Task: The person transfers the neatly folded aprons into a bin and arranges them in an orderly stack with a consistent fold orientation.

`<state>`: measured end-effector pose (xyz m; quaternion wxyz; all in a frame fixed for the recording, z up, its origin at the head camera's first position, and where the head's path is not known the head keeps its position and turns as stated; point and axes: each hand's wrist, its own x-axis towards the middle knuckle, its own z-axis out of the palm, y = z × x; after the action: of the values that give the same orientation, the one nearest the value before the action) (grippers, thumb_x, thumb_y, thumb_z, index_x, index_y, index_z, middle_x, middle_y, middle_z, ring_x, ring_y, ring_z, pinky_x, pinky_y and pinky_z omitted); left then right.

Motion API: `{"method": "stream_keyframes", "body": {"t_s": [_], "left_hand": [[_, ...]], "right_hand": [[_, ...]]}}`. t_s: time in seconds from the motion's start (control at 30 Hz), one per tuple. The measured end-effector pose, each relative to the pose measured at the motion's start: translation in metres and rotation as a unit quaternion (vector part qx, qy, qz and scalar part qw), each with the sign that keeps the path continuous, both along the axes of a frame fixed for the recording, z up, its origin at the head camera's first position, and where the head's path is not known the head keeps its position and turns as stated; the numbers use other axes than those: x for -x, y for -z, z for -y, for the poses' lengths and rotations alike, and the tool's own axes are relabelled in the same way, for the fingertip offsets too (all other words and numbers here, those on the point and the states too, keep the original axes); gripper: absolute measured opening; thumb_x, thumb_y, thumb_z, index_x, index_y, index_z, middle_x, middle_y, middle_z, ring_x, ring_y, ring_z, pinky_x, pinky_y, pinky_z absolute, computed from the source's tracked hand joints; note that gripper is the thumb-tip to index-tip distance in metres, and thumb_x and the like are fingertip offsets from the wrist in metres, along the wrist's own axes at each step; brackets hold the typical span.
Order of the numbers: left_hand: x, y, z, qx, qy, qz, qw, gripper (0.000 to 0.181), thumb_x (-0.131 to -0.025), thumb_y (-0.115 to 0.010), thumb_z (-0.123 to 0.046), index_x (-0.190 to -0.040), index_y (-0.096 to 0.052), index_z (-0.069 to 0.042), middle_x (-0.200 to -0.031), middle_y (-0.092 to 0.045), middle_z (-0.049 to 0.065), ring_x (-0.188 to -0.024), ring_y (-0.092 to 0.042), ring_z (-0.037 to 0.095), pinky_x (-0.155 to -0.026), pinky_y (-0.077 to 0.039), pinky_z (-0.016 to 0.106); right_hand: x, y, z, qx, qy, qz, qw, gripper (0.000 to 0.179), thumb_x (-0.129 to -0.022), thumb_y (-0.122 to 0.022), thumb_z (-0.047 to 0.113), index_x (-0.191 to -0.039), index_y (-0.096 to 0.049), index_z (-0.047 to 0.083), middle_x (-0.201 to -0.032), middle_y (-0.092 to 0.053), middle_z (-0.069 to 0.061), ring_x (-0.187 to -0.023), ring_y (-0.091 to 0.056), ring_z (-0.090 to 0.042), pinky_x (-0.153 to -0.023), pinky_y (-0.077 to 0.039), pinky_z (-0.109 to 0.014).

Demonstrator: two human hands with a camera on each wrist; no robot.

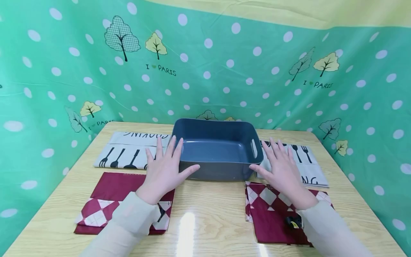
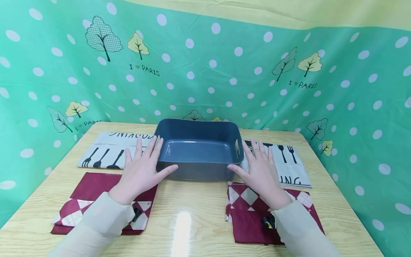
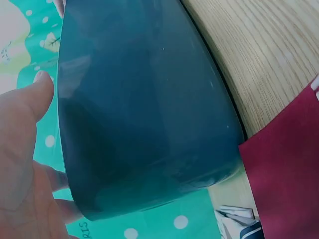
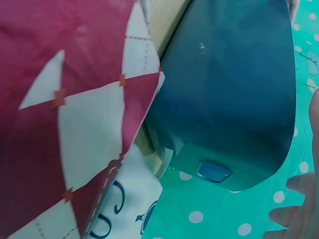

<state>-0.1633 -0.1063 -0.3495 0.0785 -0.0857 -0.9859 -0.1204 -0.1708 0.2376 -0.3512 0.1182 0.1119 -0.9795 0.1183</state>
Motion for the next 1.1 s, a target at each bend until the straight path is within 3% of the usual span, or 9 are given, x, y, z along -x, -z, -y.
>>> {"method": "stream_keyframes", "body": {"t_s": [0.33, 0.6, 1.1], "left_hand": [[-0.006, 0.002, -0.007, 0.012, 0.017, -0.03, 0.9993, 0.102, -0.083, -0.047, -0.081, -0.159, -0.02, -0.019, -0.166, -0.016, 0.011, -0.151, 0.004, 0.047, -0.112, -0.001, 0.077], [-0.014, 0.002, -0.015, 0.008, 0.029, -0.035, 0.9989, 0.101, -0.084, -0.046, -0.082, -0.159, -0.022, -0.019, -0.166, -0.017, 0.009, -0.152, 0.005, 0.045, -0.113, -0.002, 0.076], [-0.023, 0.008, -0.028, 0.032, 0.06, -0.088, 0.9939, 0.097, -0.082, -0.046, -0.083, -0.157, -0.031, -0.023, -0.164, -0.027, 0.008, -0.151, -0.009, 0.046, -0.114, -0.009, 0.074]], "right_hand": [[-0.013, -0.001, -0.011, -0.001, 0.004, 0.004, 1.0, 0.09, -0.091, -0.058, 0.062, -0.157, -0.025, 0.01, -0.162, -0.02, -0.023, -0.15, -0.012, -0.047, -0.119, -0.005, -0.066], [-0.023, 0.001, -0.021, 0.005, 0.01, 0.011, 0.9999, 0.091, -0.091, -0.057, 0.063, -0.158, -0.025, 0.011, -0.163, -0.017, -0.024, -0.151, -0.006, -0.045, -0.12, 0.002, -0.064], [-0.031, 0.007, -0.055, 0.018, 0.017, -0.01, 0.9996, 0.09, -0.091, -0.061, 0.056, -0.158, -0.023, 0.009, -0.16, -0.021, -0.028, -0.149, -0.011, -0.048, -0.121, 0.007, -0.061]]}}
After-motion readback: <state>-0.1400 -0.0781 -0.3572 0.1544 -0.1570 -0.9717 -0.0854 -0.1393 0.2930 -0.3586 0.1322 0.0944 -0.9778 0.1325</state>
